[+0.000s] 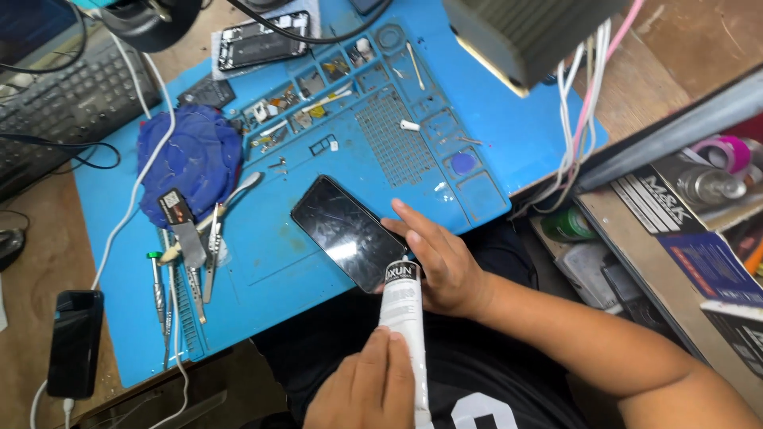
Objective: The person applies adhesive from a tube along the edges of a smartphone. They then use a plastic card to pry the back cover off the device, separating it from the main body.
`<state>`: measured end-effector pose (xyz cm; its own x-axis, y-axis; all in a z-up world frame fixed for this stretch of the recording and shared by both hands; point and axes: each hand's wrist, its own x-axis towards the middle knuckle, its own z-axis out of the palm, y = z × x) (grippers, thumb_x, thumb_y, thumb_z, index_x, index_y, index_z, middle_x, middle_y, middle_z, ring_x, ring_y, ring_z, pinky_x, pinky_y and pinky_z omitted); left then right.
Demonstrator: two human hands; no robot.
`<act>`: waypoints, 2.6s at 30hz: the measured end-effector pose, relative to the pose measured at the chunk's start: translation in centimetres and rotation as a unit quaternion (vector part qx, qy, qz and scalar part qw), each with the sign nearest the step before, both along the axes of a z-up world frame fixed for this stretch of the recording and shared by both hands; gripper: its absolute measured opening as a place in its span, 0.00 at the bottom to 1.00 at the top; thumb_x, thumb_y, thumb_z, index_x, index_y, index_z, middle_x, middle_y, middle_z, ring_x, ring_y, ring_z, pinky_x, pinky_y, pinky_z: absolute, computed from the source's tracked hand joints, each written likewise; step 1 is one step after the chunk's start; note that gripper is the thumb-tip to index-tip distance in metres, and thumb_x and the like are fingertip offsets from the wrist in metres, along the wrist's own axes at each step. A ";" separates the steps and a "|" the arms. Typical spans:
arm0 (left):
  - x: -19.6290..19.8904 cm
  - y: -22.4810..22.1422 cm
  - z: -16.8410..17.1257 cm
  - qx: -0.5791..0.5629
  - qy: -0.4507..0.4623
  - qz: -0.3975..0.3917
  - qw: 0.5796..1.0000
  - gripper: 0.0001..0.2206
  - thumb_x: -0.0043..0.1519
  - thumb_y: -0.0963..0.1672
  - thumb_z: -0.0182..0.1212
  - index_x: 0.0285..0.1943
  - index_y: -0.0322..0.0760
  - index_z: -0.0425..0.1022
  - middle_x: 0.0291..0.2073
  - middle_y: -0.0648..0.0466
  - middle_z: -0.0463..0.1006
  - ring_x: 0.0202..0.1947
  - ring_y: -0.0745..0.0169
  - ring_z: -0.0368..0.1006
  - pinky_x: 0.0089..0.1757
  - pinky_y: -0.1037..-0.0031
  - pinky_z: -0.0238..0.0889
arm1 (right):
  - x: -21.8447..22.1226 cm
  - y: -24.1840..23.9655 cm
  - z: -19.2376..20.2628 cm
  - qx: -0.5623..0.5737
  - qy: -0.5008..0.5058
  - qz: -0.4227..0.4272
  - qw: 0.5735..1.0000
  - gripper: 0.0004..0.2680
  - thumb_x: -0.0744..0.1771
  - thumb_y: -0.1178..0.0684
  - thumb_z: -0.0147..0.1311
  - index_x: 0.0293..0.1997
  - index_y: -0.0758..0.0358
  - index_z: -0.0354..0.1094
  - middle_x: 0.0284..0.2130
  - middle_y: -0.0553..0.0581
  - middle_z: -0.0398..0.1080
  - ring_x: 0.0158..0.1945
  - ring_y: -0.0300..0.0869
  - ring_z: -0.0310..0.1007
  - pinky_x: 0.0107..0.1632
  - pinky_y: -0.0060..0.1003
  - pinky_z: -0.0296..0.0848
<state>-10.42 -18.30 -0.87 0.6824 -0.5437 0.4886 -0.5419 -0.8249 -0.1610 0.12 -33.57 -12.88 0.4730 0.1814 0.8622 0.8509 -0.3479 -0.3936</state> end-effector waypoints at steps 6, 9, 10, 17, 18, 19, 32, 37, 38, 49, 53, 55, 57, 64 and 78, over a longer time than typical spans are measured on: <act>0.6 -0.2 -1.9 0.025 -0.065 0.005 0.998 0.04 0.61 0.42 0.68 0.38 0.41 0.76 0.34 0.52 0.82 0.17 0.71 0.66 0.18 0.81 0.58 | 0.1 0.1 -0.2 -0.002 0.000 -0.012 1.000 0.35 0.69 0.49 0.66 0.77 0.60 0.33 0.65 0.86 0.54 0.68 0.69 0.67 0.63 0.56 0.82; 0.8 -0.2 -2.3 0.029 -0.082 -0.002 0.996 0.03 0.60 0.41 0.67 0.36 0.41 0.76 0.32 0.53 0.82 0.16 0.72 0.66 0.17 0.82 0.57 | 0.1 0.1 -0.6 -0.004 0.004 -0.014 1.000 0.37 0.68 0.49 0.68 0.77 0.58 0.32 0.66 0.85 0.54 0.65 0.68 0.70 0.62 0.55 0.82; 0.8 -0.1 -2.6 0.035 -0.083 -0.003 0.996 0.04 0.61 0.42 0.67 0.37 0.40 0.76 0.32 0.53 0.82 0.16 0.73 0.66 0.17 0.83 0.56 | 0.1 0.0 -0.8 -0.008 0.007 -0.023 1.000 0.37 0.68 0.48 0.69 0.77 0.58 0.33 0.66 0.85 0.54 0.61 0.67 0.76 0.61 0.53 0.83; 1.0 -0.5 -2.9 0.006 -0.104 0.017 0.994 0.03 0.62 0.42 0.61 0.35 0.40 0.74 0.30 0.53 0.81 0.15 0.73 0.63 0.17 0.82 0.54 | 0.1 0.2 -1.0 -0.005 0.009 -0.024 1.000 0.39 0.67 0.49 0.70 0.78 0.57 0.31 0.66 0.85 0.53 0.66 0.66 0.71 0.64 0.53 0.82; 0.9 -0.2 -3.0 -0.002 -0.093 0.016 0.996 0.04 0.61 0.43 0.62 0.36 0.41 0.73 0.31 0.54 0.81 0.15 0.73 0.64 0.18 0.82 0.56 | 0.0 0.2 -1.1 -0.010 0.012 -0.028 0.999 0.39 0.67 0.48 0.70 0.78 0.57 0.31 0.66 0.85 0.53 0.65 0.66 0.73 0.64 0.53 0.81; 0.8 0.1 -3.0 -0.011 -0.083 0.016 0.996 0.05 0.61 0.44 0.63 0.36 0.43 0.72 0.31 0.55 0.82 0.15 0.73 0.66 0.18 0.82 0.58 | -0.1 0.1 -1.2 -0.015 0.016 -0.033 0.999 0.39 0.68 0.47 0.69 0.78 0.57 0.30 0.66 0.85 0.53 0.63 0.66 0.75 0.63 0.52 0.81; 3.2 15.5 -1.1 -0.610 0.446 0.475 0.451 0.19 0.65 0.39 0.54 0.62 0.13 0.73 0.31 0.06 0.79 0.27 0.10 0.76 0.34 0.37 0.72 | -0.2 0.1 -1.4 -0.037 0.053 -0.025 0.998 0.43 0.67 0.45 0.70 0.81 0.53 0.25 0.70 0.82 0.49 0.62 0.61 0.77 0.64 0.50 0.81; 3.1 20.7 -5.9 -0.864 0.197 0.249 0.390 0.21 0.59 0.42 0.59 0.63 0.46 0.69 0.40 0.46 0.75 0.34 0.53 0.74 0.32 0.71 0.60 | -0.5 -0.1 -1.1 -0.044 0.079 0.012 0.996 0.41 0.65 0.52 0.73 0.81 0.52 0.33 0.73 0.72 0.51 0.68 0.60 0.71 0.68 0.53 0.78; 3.5 21.2 -6.0 -0.868 0.184 0.251 0.387 0.21 0.59 0.42 0.59 0.63 0.46 0.69 0.40 0.46 0.75 0.34 0.53 0.74 0.32 0.71 0.60 | -0.6 -0.1 -1.0 -0.045 0.075 0.025 0.996 0.41 0.65 0.52 0.73 0.81 0.52 0.33 0.73 0.72 0.51 0.68 0.60 0.71 0.68 0.53 0.78; 5.8 25.3 -5.9 -0.855 0.247 0.197 0.410 0.17 0.60 0.38 0.60 0.58 0.38 0.66 0.52 0.36 0.78 0.42 0.44 0.79 0.40 0.68 0.74 | -1.4 0.2 0.9 -0.175 0.089 -0.052 0.979 0.13 0.64 0.52 0.67 0.49 0.63 0.72 0.55 0.67 0.72 0.59 0.57 0.77 0.68 0.60 0.71; 5.7 25.8 -4.8 -0.886 0.229 0.174 0.363 0.16 0.59 0.37 0.60 0.56 0.37 0.68 0.51 0.35 0.79 0.43 0.44 0.79 0.44 0.69 0.75 | -1.6 0.3 0.9 -0.184 0.095 -0.044 0.977 0.14 0.64 0.52 0.66 0.53 0.63 0.71 0.57 0.67 0.71 0.61 0.57 0.76 0.68 0.60 0.72; 5.6 26.5 -5.1 -0.895 0.226 0.176 0.342 0.17 0.59 0.38 0.61 0.57 0.39 0.68 0.53 0.37 0.79 0.45 0.48 0.78 0.43 0.70 0.75 | -1.6 0.3 0.9 -0.198 0.103 -0.047 0.974 0.16 0.64 0.52 0.66 0.55 0.63 0.69 0.59 0.67 0.70 0.63 0.55 0.74 0.70 0.58 0.71; 5.4 26.9 -5.0 -0.896 0.226 0.179 0.338 0.17 0.58 0.38 0.60 0.57 0.38 0.67 0.55 0.36 0.77 0.49 0.46 0.77 0.46 0.68 0.75 | -1.6 0.5 1.1 -0.204 0.104 -0.047 0.972 0.16 0.64 0.52 0.66 0.55 0.63 0.69 0.59 0.67 0.70 0.63 0.56 0.74 0.70 0.59 0.71; 4.8 29.2 -6.4 -0.878 0.182 0.165 0.412 0.19 0.59 0.35 0.57 0.59 0.39 0.66 0.53 0.36 0.75 0.49 0.45 0.77 0.47 0.59 0.77 | -2.2 1.1 1.1 -0.212 0.153 -0.075 0.962 0.27 0.62 0.45 0.67 0.66 0.61 0.61 0.66 0.67 0.63 0.71 0.57 0.64 0.77 0.64 0.60; 5.5 31.1 -5.5 -0.635 0.136 0.327 0.687 0.09 0.61 0.42 0.67 0.48 0.38 0.80 0.41 0.54 0.81 0.41 0.67 0.76 0.44 0.75 0.71 | -0.9 8.9 6.4 -0.338 0.313 -0.212 0.862 0.34 0.62 0.42 0.64 0.74 0.64 0.50 0.72 0.69 0.52 0.73 0.61 0.54 0.63 0.63 0.61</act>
<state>-4.95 12.77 -6.35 0.7377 0.6689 0.0910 0.1442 -0.2879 0.9467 -0.79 -24.68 -6.48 0.9542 0.2393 0.1796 0.2862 -0.9051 -0.3143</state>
